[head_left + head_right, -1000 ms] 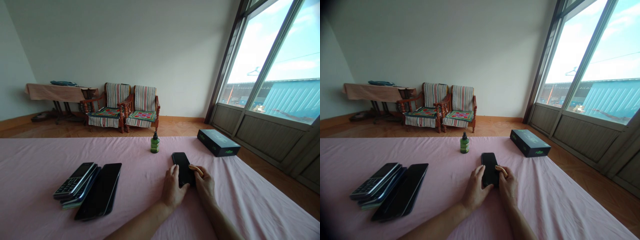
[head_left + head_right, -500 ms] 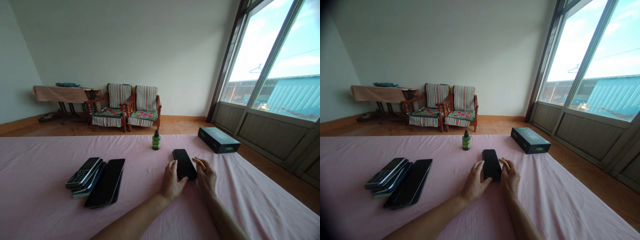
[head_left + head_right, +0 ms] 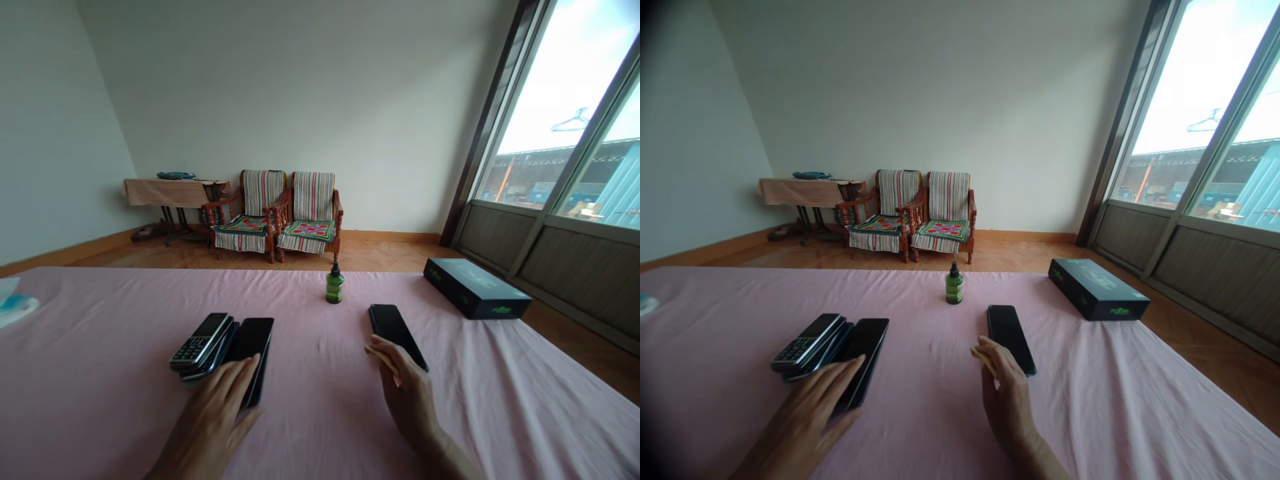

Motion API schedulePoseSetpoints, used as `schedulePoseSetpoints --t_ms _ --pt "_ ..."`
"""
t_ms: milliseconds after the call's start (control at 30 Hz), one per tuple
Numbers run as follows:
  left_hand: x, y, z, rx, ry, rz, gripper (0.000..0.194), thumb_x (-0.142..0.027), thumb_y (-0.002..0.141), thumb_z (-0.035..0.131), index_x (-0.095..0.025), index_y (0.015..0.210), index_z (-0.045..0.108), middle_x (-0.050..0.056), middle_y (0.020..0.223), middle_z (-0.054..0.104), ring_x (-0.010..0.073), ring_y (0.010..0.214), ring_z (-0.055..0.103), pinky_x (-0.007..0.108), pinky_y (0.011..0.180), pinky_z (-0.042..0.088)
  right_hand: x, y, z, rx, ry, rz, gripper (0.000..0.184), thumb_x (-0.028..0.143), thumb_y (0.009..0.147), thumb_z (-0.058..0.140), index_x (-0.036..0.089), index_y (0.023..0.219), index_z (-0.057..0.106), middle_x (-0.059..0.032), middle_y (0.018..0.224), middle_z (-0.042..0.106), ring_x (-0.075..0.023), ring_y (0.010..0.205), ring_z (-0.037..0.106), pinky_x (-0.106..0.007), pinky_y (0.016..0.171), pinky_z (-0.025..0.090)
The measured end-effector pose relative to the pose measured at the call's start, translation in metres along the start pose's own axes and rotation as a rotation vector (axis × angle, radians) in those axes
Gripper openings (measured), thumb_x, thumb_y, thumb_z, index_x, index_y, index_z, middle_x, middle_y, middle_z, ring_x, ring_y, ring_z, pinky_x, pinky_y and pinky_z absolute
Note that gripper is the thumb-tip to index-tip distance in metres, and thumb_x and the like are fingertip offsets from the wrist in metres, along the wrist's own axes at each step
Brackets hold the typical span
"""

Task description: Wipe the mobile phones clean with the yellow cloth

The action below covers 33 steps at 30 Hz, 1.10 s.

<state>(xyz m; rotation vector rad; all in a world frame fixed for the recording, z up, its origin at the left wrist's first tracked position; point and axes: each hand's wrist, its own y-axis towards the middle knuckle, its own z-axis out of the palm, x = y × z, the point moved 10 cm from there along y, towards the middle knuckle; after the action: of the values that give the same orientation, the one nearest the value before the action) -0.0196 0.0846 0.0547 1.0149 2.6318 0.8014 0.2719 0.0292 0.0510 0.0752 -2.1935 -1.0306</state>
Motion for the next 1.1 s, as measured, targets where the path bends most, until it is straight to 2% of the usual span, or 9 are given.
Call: schedulePoseSetpoints --t_ms 100,167,267,433,533,667,833,1000,1100 --pt "0.023 -0.016 0.008 -0.009 0.161 -0.013 0.059 -0.061 0.086 0.047 -0.017 0.124 0.057 0.013 0.115 0.066 0.0335 0.103 0.061 0.047 0.085 0.051 0.009 -0.001 0.009 0.047 0.015 -0.057 0.029 0.010 0.085 0.040 0.022 0.100 0.062 -0.0077 0.112 0.065 -0.0196 0.106 0.061 -0.034 0.090 0.051" --pt "0.030 -0.021 0.014 -0.025 0.219 -0.034 0.060 -0.063 0.088 0.042 -0.014 0.118 0.062 0.015 0.113 0.066 0.0351 0.101 0.061 0.048 0.082 0.051 0.010 0.000 0.012 0.066 0.014 -0.065 0.031 0.008 0.084 0.040 0.023 0.099 0.062 -0.0074 0.111 0.066 -0.0196 0.105 0.061 -0.034 0.089 0.051" --pt "0.025 -0.019 0.018 -0.042 0.246 -0.002 0.062 -0.063 0.088 0.040 -0.012 0.117 0.062 0.016 0.117 0.064 0.0351 0.104 0.059 0.048 0.085 0.050 0.010 0.001 0.015 0.092 0.018 -0.065 0.032 0.006 0.082 0.041 0.023 0.098 0.062 -0.0064 0.108 0.067 -0.0192 0.103 0.062 -0.033 0.088 0.052" --pt "0.008 -0.010 0.010 -0.046 0.178 0.049 0.051 -0.054 0.094 0.035 -0.016 0.116 0.061 0.011 0.113 0.065 0.0303 0.102 0.061 0.044 0.086 0.050 0.014 0.003 0.014 0.102 0.022 -0.074 0.033 0.004 0.081 0.041 0.022 0.097 0.063 -0.0060 0.103 0.068 -0.0186 0.098 0.063 -0.031 0.084 0.053" --pt "0.007 -0.006 0.005 -0.024 0.130 0.008 0.045 -0.052 0.091 0.042 -0.017 0.112 0.062 0.011 0.110 0.066 0.0303 0.102 0.060 0.044 0.087 0.049 0.015 0.004 0.012 0.098 0.027 -0.078 0.032 0.004 0.080 0.041 0.022 0.097 0.062 -0.0058 0.100 0.069 -0.0184 0.095 0.064 -0.031 0.082 0.053" --pt "0.007 0.003 0.011 0.047 0.131 -0.087 0.044 -0.055 0.084 0.054 -0.015 0.103 0.061 0.015 0.112 0.063 0.0332 0.104 0.058 0.046 0.086 0.049 0.012 0.004 0.011 0.090 0.037 -0.072 0.033 0.005 0.079 0.041 0.021 0.100 0.061 -0.0058 0.096 0.069 -0.0182 0.090 0.066 -0.030 0.080 0.054" --pt "0.004 0.016 0.019 0.083 0.191 -0.151 0.029 -0.034 0.081 0.058 -0.014 0.101 0.058 0.015 0.108 0.063 0.0335 0.101 0.057 0.047 0.085 0.048 0.009 0.003 0.013 0.097 0.047 -0.066 0.032 0.006 0.078 0.042 0.020 0.099 0.061 -0.0055 0.093 0.070 -0.0185 0.088 0.066 -0.030 0.079 0.054" --pt "-0.010 0.020 -0.003 -0.013 0.152 -0.114 0.023 -0.027 0.083 0.052 -0.015 0.103 0.057 0.013 0.109 0.062 0.0298 0.100 0.057 0.044 0.085 0.047 0.009 0.004 0.013 0.097 0.030 -0.053 0.030 0.006 0.078 0.041 0.020 0.095 0.062 -0.0057 0.091 0.070 -0.0190 0.087 0.066 -0.030 0.077 0.054" --pt "-0.034 0.024 -0.018 -0.025 0.087 -0.052 0.022 -0.026 0.085 0.052 -0.018 0.103 0.058 0.010 0.108 0.063 0.0289 0.101 0.057 0.045 0.088 0.045 0.009 0.004 0.012 0.092 0.017 -0.056 0.030 0.006 0.078 0.041 0.020 0.093 0.062 -0.0062 0.090 0.070 -0.0194 0.086 0.066 -0.030 0.077 0.054"
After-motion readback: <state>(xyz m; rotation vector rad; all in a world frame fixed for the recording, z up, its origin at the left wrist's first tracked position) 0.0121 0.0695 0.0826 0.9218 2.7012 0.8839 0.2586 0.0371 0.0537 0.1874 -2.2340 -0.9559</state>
